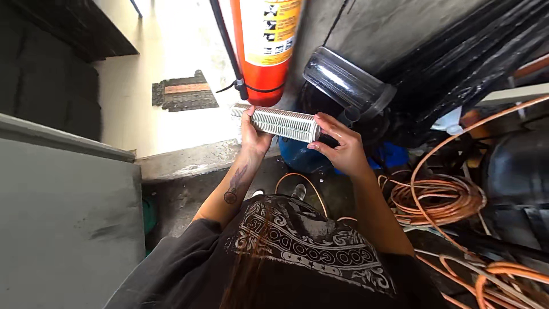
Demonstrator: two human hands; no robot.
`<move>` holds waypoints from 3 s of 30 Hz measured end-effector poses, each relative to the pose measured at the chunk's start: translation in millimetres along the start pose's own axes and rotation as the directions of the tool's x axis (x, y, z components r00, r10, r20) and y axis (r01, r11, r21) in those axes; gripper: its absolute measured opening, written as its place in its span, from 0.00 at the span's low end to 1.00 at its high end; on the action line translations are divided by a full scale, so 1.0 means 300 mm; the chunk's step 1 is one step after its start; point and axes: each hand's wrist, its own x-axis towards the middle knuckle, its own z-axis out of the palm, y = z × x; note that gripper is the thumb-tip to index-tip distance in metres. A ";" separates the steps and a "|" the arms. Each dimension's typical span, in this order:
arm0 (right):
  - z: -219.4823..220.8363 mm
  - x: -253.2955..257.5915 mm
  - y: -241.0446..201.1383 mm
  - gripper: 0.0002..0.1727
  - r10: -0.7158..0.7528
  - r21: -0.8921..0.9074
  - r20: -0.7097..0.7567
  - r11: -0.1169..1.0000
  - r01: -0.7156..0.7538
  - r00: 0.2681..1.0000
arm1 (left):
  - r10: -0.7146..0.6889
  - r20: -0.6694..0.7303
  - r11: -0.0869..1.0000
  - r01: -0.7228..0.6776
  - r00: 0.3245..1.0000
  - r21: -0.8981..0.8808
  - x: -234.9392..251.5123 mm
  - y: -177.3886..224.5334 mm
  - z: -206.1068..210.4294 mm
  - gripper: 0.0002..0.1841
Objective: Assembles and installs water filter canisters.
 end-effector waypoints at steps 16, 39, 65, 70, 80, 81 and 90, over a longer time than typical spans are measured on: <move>-0.568 -0.406 0.249 0.37 0.169 0.150 -0.585 0.984 -0.099 0.793 | -0.376 0.845 0.463 -0.713 0.380 0.526 -0.032 -0.421 0.585 0.38; -0.435 0.041 0.717 0.37 0.427 0.406 -0.213 0.857 -0.318 0.879 | -0.704 0.654 -0.529 -0.819 0.276 -0.224 0.466 -0.492 0.557 0.60; -0.650 0.797 0.222 0.30 0.386 -0.571 0.163 0.788 -0.232 0.908 | -0.070 0.840 0.108 -0.833 0.538 0.543 0.525 -0.484 0.610 0.70; -0.625 0.876 0.210 0.29 0.447 -0.565 0.232 0.785 -0.255 0.864 | -0.090 0.814 0.186 -0.794 0.573 0.579 0.526 -0.483 0.594 0.70; -0.697 0.782 0.280 0.34 0.306 -0.219 0.292 0.944 -0.248 0.906 | -0.094 0.845 0.320 -0.788 0.526 0.526 0.531 -0.496 0.588 0.69; -0.698 0.783 0.277 0.35 0.317 -0.209 0.297 0.942 -0.263 0.901 | -0.092 0.845 0.328 -0.785 0.527 0.525 0.531 -0.498 0.585 0.69; -0.626 0.848 0.276 0.33 0.426 -0.277 0.244 0.892 -0.358 0.871 | -0.073 0.835 0.389 -0.755 0.546 0.528 0.524 -0.492 0.580 0.69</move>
